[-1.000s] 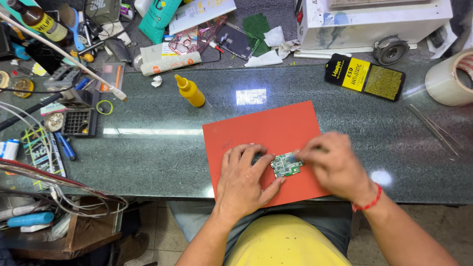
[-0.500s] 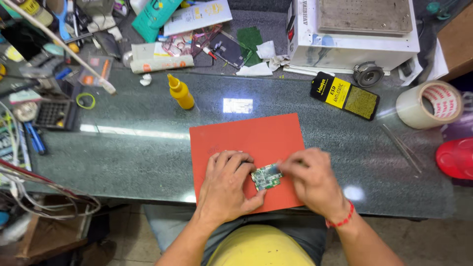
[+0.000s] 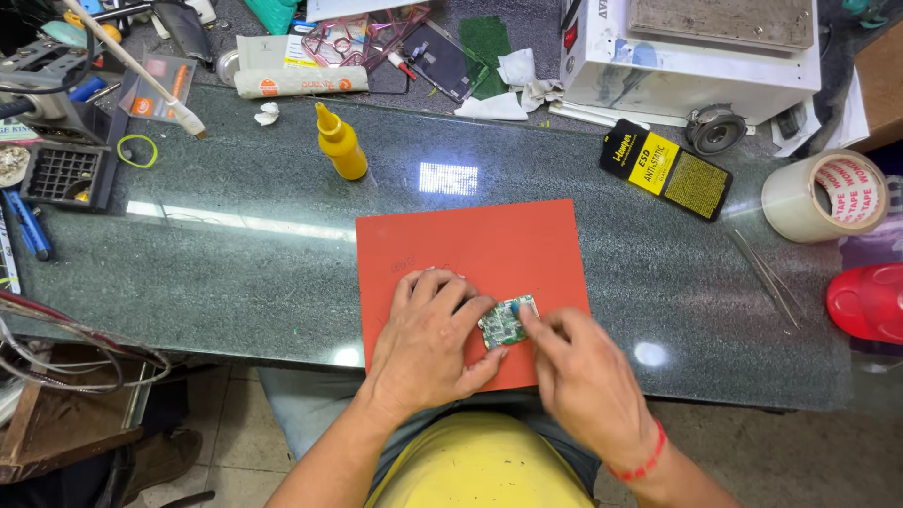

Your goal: The person cleans a small green circuit board using a blue-bristled brush. They scrub various surface components while holding the board steady on a red silicone mat.

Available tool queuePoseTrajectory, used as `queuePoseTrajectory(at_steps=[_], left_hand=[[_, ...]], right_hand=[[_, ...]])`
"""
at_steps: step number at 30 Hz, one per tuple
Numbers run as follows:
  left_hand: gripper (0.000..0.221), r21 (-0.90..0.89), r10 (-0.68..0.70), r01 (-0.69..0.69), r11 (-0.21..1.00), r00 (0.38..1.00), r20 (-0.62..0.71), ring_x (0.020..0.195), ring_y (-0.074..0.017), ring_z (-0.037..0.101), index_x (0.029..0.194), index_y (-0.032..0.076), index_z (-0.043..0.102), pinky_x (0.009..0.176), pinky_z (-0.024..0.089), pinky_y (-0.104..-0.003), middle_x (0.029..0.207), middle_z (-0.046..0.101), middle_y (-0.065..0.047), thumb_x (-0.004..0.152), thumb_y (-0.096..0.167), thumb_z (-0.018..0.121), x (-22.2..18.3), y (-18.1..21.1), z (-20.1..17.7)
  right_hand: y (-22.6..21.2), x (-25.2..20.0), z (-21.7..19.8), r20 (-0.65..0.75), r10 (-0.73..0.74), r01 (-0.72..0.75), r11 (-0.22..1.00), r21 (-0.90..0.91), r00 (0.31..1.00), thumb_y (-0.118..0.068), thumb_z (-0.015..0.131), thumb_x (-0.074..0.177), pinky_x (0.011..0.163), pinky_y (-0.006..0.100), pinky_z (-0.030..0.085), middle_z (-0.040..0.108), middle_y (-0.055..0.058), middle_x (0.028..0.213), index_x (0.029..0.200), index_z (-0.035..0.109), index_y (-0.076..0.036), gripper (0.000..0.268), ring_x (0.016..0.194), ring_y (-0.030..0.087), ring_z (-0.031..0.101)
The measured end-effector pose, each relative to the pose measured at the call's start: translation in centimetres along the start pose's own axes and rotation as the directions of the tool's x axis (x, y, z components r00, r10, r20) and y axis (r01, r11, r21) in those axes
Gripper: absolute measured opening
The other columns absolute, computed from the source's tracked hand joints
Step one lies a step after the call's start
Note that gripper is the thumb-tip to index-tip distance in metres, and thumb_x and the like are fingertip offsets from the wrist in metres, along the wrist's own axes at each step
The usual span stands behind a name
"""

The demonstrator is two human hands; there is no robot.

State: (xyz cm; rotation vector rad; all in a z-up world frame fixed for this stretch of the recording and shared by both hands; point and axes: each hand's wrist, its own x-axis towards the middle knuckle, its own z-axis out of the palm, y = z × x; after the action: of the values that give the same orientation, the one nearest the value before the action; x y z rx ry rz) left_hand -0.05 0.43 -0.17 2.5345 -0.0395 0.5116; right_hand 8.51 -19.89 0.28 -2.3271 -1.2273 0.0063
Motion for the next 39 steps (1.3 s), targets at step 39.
queuePoseTrajectory(at_steps=[39], left_hand=[[0.043,-0.054,-0.012,0.010,0.999,0.999,-0.033,0.113,-0.0326,0.055,0.108,0.008,0.071,0.103,0.039,-0.051,0.106,0.061,-0.010,0.075,0.035,0.079,-0.1,-0.2,0.0]], right_hand=[[-1.4,0.4,-1.4,0.086,0.071,-0.070,0.997,-0.015,0.994,-0.006,0.072,0.076,0.065,0.041,0.054,0.065,0.011,0.090,0.118,0.073,-0.006,0.042,0.073,0.032,0.067]])
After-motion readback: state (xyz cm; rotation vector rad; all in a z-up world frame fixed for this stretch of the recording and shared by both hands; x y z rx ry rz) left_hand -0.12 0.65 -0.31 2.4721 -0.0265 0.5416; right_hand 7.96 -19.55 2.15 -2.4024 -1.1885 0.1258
